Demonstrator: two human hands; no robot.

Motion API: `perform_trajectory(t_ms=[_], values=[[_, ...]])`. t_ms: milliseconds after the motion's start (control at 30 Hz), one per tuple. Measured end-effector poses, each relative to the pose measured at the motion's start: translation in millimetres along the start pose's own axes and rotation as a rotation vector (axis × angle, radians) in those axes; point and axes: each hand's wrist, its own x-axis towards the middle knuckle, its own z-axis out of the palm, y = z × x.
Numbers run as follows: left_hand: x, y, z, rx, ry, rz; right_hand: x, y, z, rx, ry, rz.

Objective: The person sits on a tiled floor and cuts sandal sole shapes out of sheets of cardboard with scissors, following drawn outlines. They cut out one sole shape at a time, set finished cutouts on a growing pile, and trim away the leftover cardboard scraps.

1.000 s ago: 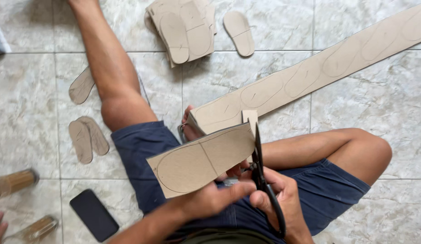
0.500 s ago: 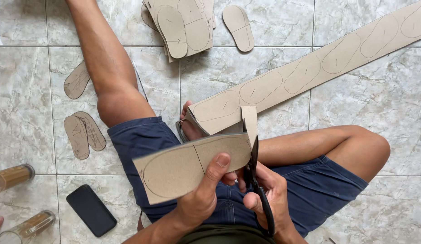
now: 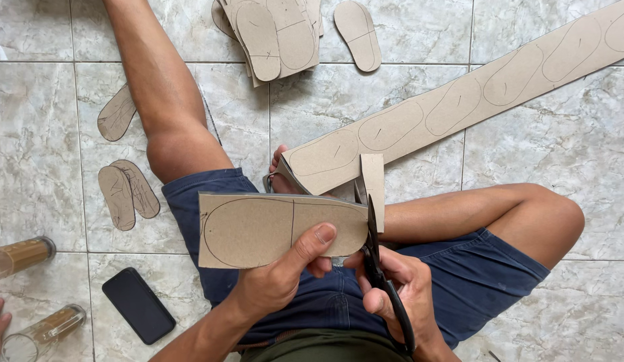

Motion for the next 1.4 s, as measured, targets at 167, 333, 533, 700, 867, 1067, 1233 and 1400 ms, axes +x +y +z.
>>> perform_trajectory(t_ms=[167,333,533,700,867,1067,1233,1400], values=[[2.6,12.3,-6.0,0.154,-0.088,-0.011,-0.4,1.9,-4.2,-0.017,-0.049,-0.076],[13.0,22.6,-13.9,0.106,-0.113,-0.067,0.5,1.0,-3.7,0.022,-0.040,0.018],[20.4,31.3,-21.5,0.248,-0.259,-0.110,2.1,-4.8,-6.4,-0.005,-0.104,-0.078],[29.9,42.2,-24.7,0.187,-0.307,-0.123,1.7,-9.5,-7.2,-0.038,-0.105,0.028],[33.6,52.1,-22.0,0.225,-0.379,-0.148,0.7,-11.0,-7.6,-0.032,-0.131,-0.053],[42.6,58.9,-33.6,0.389,-0.487,-0.221,-3.1,-6.3,-14.1,-0.068,-0.147,0.025],[47.4,46.9,-36.4,0.298,-0.440,-0.084,-3.6,0.0,-14.0,-0.102,-0.117,0.009],[37.8,34.2,-31.3,0.249,-0.326,0.024,1.5,-6.7,-17.1,-0.173,-0.137,0.060]])
